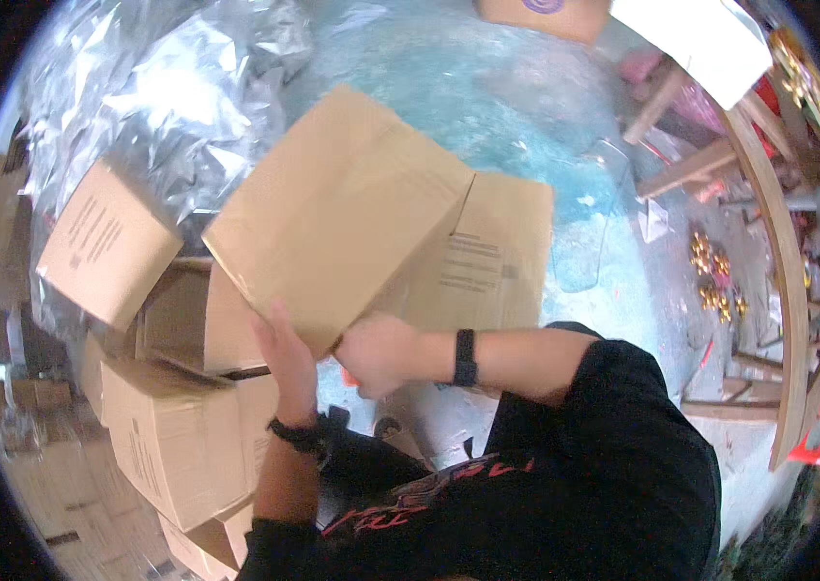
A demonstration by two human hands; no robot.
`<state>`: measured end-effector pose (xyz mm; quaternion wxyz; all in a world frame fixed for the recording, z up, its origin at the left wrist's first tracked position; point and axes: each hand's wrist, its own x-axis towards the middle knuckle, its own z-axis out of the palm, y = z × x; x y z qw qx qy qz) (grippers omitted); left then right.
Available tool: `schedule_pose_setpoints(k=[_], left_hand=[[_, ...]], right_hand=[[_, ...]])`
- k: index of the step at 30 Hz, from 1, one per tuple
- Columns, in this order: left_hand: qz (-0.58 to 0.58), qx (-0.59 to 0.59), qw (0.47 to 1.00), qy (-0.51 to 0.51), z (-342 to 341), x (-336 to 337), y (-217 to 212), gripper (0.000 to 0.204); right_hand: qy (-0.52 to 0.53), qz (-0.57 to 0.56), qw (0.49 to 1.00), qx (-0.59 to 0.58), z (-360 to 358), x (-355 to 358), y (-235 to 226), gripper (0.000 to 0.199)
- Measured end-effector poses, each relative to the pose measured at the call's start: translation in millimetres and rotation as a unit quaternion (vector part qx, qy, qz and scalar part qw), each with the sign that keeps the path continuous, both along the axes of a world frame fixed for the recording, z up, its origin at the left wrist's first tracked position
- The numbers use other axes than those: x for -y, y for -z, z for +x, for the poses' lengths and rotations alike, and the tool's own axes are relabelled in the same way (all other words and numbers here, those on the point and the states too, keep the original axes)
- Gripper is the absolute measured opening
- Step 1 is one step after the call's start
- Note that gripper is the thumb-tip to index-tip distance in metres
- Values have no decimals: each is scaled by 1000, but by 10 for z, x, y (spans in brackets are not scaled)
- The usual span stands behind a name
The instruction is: Assembling and taping cardboard boxes in a warehouse or manufacturing setting.
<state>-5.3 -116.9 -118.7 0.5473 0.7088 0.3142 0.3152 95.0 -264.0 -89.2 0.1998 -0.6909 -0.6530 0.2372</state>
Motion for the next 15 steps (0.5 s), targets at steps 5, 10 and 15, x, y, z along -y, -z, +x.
schedule_pose_setpoints(k=[5, 10, 15], left_hand=[[231, -55, 971, -5, -37, -439, 299, 60], [106, 132, 981, 98, -259, -1340, 741, 45], [-140, 107, 984, 8, 134, -1048, 460, 46]], right_hand=[[-28, 10, 1000, 2, 251, -24, 49, 49], [51, 351, 924, -145, 744, 305, -191, 54], [256, 515, 743, -342, 1283, 416, 29, 44]])
